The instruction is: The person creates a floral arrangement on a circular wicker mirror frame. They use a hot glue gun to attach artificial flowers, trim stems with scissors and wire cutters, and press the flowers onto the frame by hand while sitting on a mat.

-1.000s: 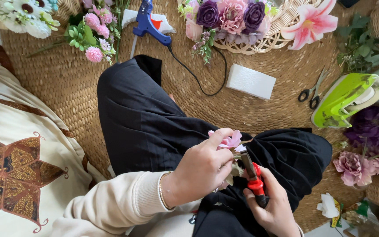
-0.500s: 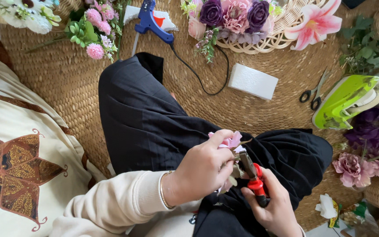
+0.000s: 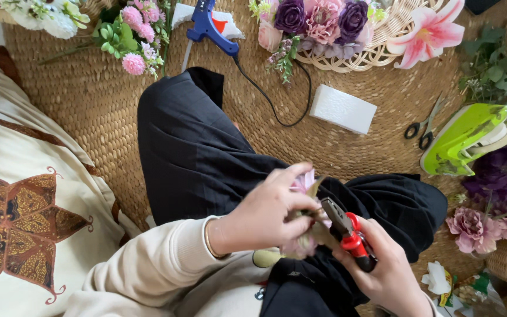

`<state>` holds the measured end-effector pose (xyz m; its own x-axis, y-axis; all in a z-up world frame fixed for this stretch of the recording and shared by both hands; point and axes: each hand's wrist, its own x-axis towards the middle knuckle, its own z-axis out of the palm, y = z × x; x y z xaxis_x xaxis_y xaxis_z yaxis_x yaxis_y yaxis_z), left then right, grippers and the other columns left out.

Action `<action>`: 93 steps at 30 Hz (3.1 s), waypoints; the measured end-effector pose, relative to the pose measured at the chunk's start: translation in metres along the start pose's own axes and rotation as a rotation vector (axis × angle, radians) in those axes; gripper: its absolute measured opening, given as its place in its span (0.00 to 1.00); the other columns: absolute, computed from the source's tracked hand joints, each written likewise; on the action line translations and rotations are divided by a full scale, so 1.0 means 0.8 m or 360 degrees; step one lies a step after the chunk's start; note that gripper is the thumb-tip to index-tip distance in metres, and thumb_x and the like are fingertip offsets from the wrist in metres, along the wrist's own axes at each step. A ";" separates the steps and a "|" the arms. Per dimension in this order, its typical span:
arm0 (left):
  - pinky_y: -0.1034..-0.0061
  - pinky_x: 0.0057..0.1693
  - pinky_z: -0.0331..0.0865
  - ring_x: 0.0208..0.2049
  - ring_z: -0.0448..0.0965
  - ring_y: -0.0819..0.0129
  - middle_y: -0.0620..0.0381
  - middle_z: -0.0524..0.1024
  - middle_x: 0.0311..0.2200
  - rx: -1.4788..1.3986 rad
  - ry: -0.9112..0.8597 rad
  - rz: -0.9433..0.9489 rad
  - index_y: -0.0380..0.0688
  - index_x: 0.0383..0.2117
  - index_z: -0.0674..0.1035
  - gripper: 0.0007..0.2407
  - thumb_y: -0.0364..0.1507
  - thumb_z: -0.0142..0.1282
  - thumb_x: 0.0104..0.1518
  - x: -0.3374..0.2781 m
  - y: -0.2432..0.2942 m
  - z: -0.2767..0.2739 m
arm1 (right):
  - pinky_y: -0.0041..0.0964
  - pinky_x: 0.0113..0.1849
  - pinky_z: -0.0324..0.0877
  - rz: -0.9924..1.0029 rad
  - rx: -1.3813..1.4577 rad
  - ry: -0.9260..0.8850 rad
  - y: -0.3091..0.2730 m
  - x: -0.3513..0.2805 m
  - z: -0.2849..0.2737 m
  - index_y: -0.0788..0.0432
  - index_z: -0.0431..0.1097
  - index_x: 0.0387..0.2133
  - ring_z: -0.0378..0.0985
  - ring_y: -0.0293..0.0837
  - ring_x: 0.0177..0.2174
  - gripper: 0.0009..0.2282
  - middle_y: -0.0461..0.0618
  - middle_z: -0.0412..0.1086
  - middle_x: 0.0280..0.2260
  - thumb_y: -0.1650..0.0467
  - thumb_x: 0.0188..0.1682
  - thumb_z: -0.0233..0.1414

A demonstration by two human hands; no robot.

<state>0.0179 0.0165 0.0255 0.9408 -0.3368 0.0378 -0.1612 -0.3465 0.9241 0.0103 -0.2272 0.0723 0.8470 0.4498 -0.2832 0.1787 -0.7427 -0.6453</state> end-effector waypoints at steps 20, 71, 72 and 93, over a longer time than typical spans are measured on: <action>0.83 0.14 0.56 0.10 0.64 0.77 0.58 0.69 0.12 -0.1741 0.0160 -0.1144 0.41 0.21 0.75 0.10 0.26 0.42 0.59 -0.004 0.038 0.039 | 0.42 0.43 0.66 -0.0323 -0.0537 0.0371 0.018 0.014 0.011 0.64 0.61 0.51 0.70 0.53 0.38 0.27 0.58 0.65 0.40 0.66 0.37 0.56; 0.67 0.65 0.58 0.62 0.61 0.61 0.45 0.58 0.61 -0.1611 0.0282 -0.0009 0.40 0.58 0.56 0.33 0.27 0.63 0.46 -0.013 0.048 -0.009 | 0.37 0.48 0.65 0.0107 -0.0476 -0.0346 -0.016 0.044 -0.049 0.51 0.61 0.53 0.72 0.45 0.47 0.28 0.46 0.68 0.49 0.57 0.38 0.54; 0.67 0.65 0.58 0.62 0.60 0.59 0.43 0.56 0.62 -0.1537 0.0302 0.0020 0.39 0.58 0.55 0.34 0.27 0.64 0.44 -0.013 0.051 -0.008 | 0.36 0.48 0.65 0.0129 -0.0464 -0.0337 -0.016 0.043 -0.048 0.51 0.61 0.53 0.73 0.44 0.47 0.27 0.45 0.69 0.49 0.57 0.38 0.54; 0.72 0.49 0.76 0.42 0.81 0.63 0.48 0.79 0.39 -0.0876 0.0815 0.0177 0.43 0.34 0.75 0.09 0.33 0.59 0.53 -0.028 0.066 0.005 | 0.42 0.44 0.67 -0.0331 -0.0670 0.0241 -0.032 0.024 -0.040 0.61 0.60 0.53 0.71 0.52 0.41 0.36 0.54 0.67 0.41 0.62 0.26 0.60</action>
<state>-0.0126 0.0018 0.0718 0.9702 0.1511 0.1894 -0.2174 0.1979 0.9558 0.0384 -0.2155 0.1058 0.8295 0.5561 -0.0524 0.5122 -0.7948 -0.3256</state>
